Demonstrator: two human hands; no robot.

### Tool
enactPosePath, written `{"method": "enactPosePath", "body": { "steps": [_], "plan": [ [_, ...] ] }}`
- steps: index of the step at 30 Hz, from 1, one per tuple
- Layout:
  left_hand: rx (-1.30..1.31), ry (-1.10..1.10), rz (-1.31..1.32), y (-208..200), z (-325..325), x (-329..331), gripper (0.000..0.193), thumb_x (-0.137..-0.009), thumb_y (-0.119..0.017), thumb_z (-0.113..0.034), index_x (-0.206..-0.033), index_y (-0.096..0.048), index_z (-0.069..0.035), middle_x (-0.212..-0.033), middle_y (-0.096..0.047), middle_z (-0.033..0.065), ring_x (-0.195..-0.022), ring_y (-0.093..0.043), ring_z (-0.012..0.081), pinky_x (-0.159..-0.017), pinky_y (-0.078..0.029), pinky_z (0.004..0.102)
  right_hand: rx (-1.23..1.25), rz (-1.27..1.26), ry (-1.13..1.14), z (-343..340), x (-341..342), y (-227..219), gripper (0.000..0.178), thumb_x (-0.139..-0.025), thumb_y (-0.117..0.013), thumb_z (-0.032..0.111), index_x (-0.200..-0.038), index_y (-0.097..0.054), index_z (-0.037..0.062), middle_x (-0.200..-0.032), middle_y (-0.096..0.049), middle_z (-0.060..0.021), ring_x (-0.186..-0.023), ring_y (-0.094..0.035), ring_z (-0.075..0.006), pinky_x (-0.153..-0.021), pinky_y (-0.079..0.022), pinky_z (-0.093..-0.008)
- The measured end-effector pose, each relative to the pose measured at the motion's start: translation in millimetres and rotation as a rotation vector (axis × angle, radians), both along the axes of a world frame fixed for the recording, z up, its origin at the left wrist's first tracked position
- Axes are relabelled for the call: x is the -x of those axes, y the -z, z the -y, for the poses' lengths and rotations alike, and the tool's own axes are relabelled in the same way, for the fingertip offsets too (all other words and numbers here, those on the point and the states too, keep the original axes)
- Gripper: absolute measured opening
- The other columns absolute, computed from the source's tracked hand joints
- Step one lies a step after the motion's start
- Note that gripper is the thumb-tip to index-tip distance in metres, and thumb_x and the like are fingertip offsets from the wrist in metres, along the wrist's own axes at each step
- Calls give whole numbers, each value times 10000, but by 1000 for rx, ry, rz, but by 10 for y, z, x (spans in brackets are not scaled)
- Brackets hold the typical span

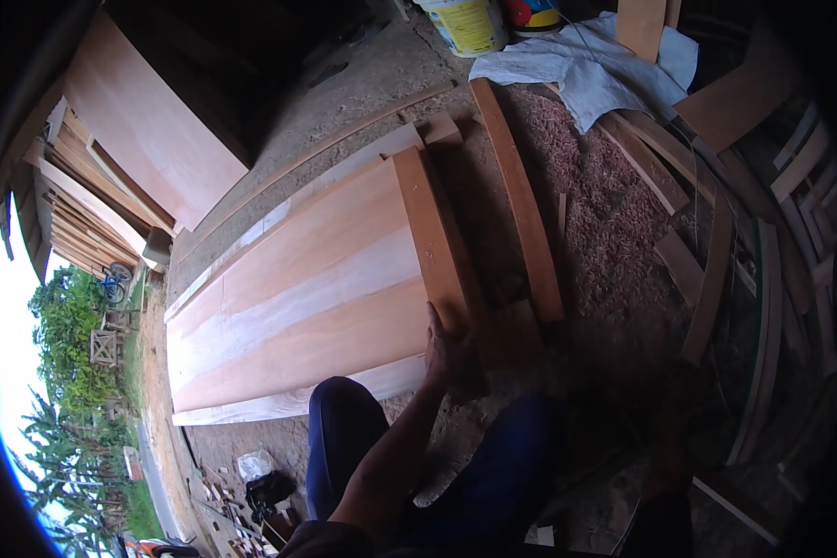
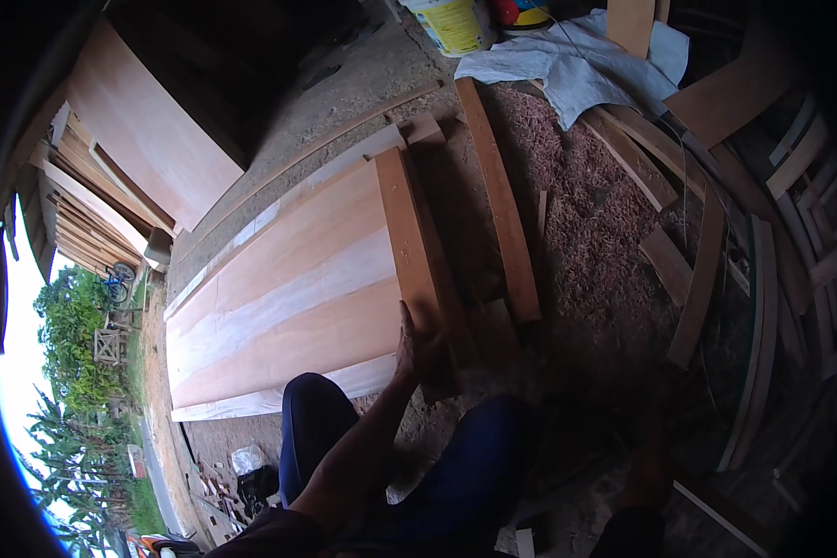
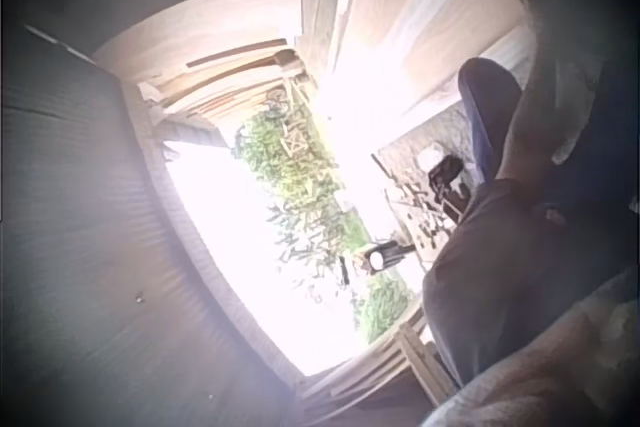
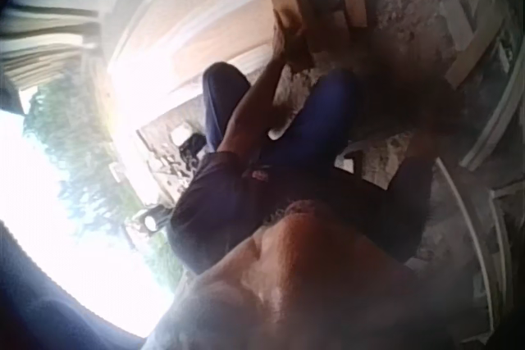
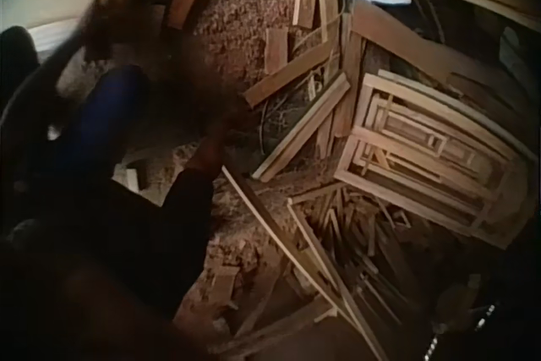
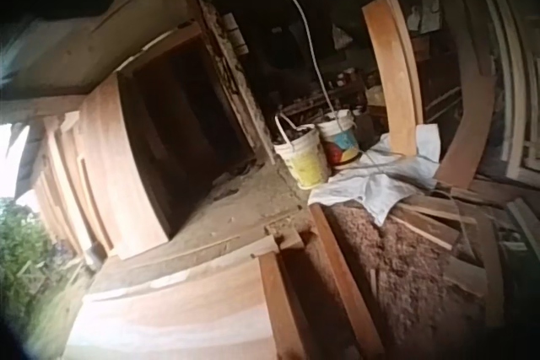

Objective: The person sits on the floor and assembles a wooden structure. They use a hammer to drive nails into a wooden frame and a hand saw to cut a piece of wood. The person also uses a square tool to measure and align the wood pieces.

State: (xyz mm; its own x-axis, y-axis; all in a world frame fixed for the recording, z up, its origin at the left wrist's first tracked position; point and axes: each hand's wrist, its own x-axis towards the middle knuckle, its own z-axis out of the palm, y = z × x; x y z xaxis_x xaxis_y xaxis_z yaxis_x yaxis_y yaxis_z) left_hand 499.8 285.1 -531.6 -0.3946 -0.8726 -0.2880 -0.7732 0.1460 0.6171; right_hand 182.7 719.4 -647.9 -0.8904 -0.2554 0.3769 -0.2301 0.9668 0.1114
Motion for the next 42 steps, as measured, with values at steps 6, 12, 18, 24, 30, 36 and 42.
{"method": "enactPosePath", "body": {
  "steps": [6, 12, 18, 24, 30, 36, 42],
  "plan": [
    [-376, -180, -495, -106, 435, -331, 1217, -882, -770, -393, -1564, 121, 77, -1120, -680, 281, -957, -694, 445, -944, -526, 445, -48, -105, -51, -46, 169, 478, 456, -1016, -547, 309, -1331, -564, -20, -1403, -553, -219, -1238, -554, -441, -1065, -445, -534],
    [51, 47, 8, 109, 703, 439, 1356, -799, -844, -438, -1565, 170, 35, -1474, -385, 362, -1257, -571, 370, -979, -540, 460, 435, 232, -7, -516, 509, 590, 456, -1052, -491, 332, -1354, -555, -4, -1380, -544, -211, -1219, -560, -419, -1031, -452, -499],
    [-342, 80, -266, 336, 1405, 211, 821, -821, -810, -239, -1416, -259, -112, -810, -583, 29, -569, -560, 108, -443, -474, 245, 872, 648, -190, -239, -270, 258, 407, -1027, -560, 274, -1345, -601, 23, -1230, -657, -168, -1123, -641, -260, -939, -507, -401],
    [-472, 62, -439, -582, 1810, -870, 1144, -801, -644, 47, -1641, 52, -297, -1070, -632, 126, -871, -641, 212, -759, -600, 375, 791, 716, -124, -80, -1853, -608, 435, -979, -644, 270, -1351, -617, 47, -1286, -656, -194, -1188, -649, -310, -954, -528, -389],
    [90, 500, -230, -560, 1362, -2568, 1207, -609, -656, 41, -1654, -82, -145, -1005, -566, 58, -890, -578, 202, -851, -530, 306, 527, 484, -65, -218, -2811, -507, 396, -945, -665, 230, -1302, -617, 65, -1237, -650, -190, -1153, -634, -369, -931, -535, -455],
    [368, 704, 130, -180, 1129, -3873, 1086, -630, -855, -225, -1573, -338, -71, -1307, -540, 212, -1192, -542, 410, -1058, -432, 486, 445, 529, 269, -358, -3098, -95, 640, -931, -672, 309, -1489, -423, 118, -1248, -605, -215, -1156, -608, -392, -944, -502, -506],
    [645, 835, 243, 196, 1061, -3943, 1007, -709, -829, -275, -1567, -348, -55, -1418, -519, 225, -1331, -468, 417, -1115, -380, 528, 831, 376, 150, -544, -2985, 344, 483, -947, -659, 201, -1375, -510, 33, -1023, -662, -156, -929, -658, -295, -844, -510, -451]
  ]
}}
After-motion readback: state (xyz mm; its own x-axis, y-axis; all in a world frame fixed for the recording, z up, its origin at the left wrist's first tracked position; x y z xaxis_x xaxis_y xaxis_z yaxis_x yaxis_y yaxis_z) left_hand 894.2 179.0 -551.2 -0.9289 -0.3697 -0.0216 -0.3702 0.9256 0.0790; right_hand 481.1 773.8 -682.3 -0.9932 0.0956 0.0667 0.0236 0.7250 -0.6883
